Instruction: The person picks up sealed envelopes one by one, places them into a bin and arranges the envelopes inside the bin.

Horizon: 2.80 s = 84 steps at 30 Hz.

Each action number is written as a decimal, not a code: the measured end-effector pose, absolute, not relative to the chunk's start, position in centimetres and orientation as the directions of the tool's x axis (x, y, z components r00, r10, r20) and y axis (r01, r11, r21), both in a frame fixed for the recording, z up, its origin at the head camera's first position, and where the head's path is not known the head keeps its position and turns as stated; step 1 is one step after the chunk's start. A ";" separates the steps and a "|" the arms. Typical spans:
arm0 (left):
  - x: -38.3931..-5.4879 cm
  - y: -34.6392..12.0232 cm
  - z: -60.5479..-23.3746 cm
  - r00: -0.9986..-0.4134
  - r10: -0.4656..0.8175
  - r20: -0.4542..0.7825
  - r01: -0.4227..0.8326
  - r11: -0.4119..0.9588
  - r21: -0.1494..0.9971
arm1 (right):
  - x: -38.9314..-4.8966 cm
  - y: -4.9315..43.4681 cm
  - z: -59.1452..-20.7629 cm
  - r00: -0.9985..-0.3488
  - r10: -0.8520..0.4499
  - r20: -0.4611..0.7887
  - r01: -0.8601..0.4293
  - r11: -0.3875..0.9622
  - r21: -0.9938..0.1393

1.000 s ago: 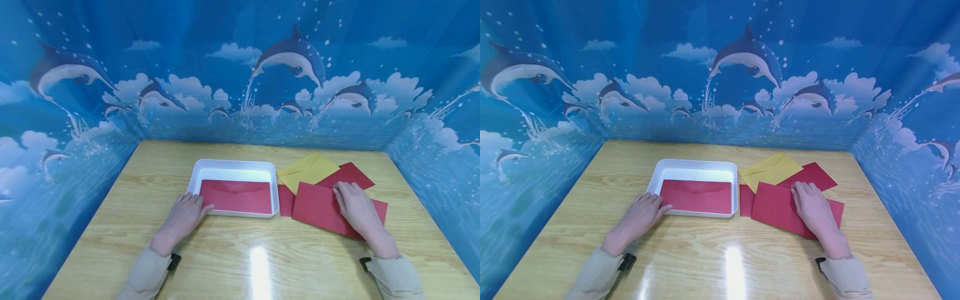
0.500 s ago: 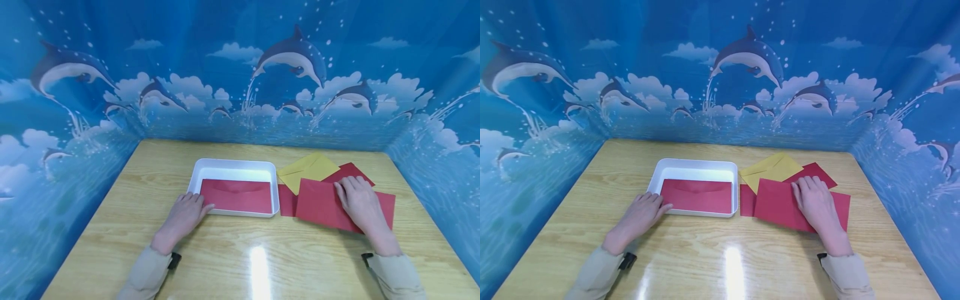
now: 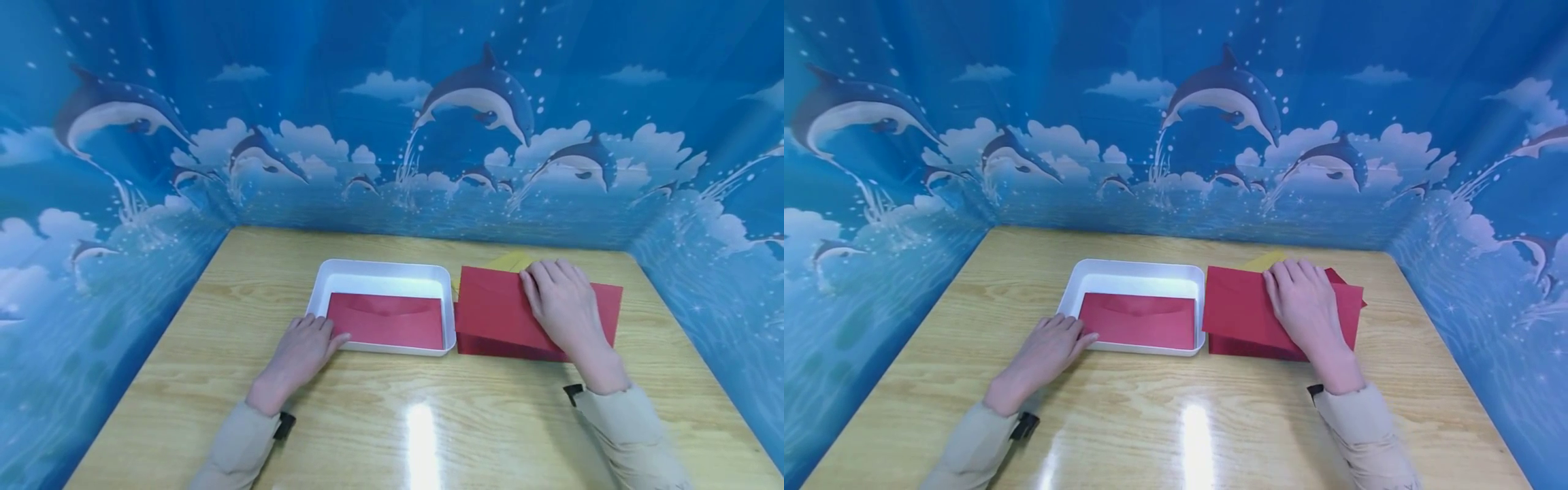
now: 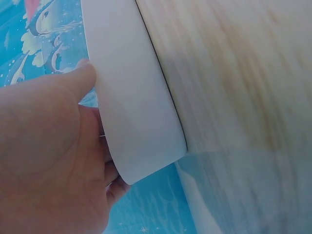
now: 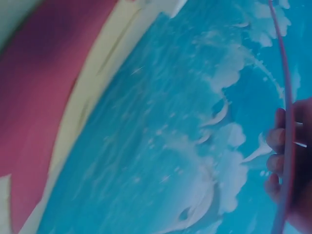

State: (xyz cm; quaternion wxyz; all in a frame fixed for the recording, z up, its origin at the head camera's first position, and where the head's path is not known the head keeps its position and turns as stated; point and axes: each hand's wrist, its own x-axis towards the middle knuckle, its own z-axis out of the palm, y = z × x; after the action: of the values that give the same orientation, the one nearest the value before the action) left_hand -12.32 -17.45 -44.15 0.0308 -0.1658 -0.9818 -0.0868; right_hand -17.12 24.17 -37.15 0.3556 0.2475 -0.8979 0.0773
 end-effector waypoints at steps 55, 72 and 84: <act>-12.4 -17.4 -44.3 -0.944 0.318 0.087 0.329 0.928 0.176 | -21.2 7.6 -42.7 -0.814 -0.581 -0.019 -0.562 0.796 -0.226; -12.4 -17.4 -44.3 -0.943 0.319 0.091 0.330 0.928 0.171 | -20.7 16.9 -41.5 -0.829 -0.453 0.327 -0.535 0.813 -0.230; -12.3 -17.5 -44.2 -0.941 0.325 0.100 0.338 0.924 0.178 | -18.8 24.4 -42.3 -0.953 -0.297 -0.060 -0.282 0.943 -0.176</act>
State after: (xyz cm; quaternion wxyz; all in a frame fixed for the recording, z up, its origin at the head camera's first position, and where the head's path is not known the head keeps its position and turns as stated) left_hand -12.32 -17.53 -44.20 0.0344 -0.1689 -0.9803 -0.0967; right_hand -18.83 24.43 -42.31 -0.0430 0.1470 -0.9847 0.0832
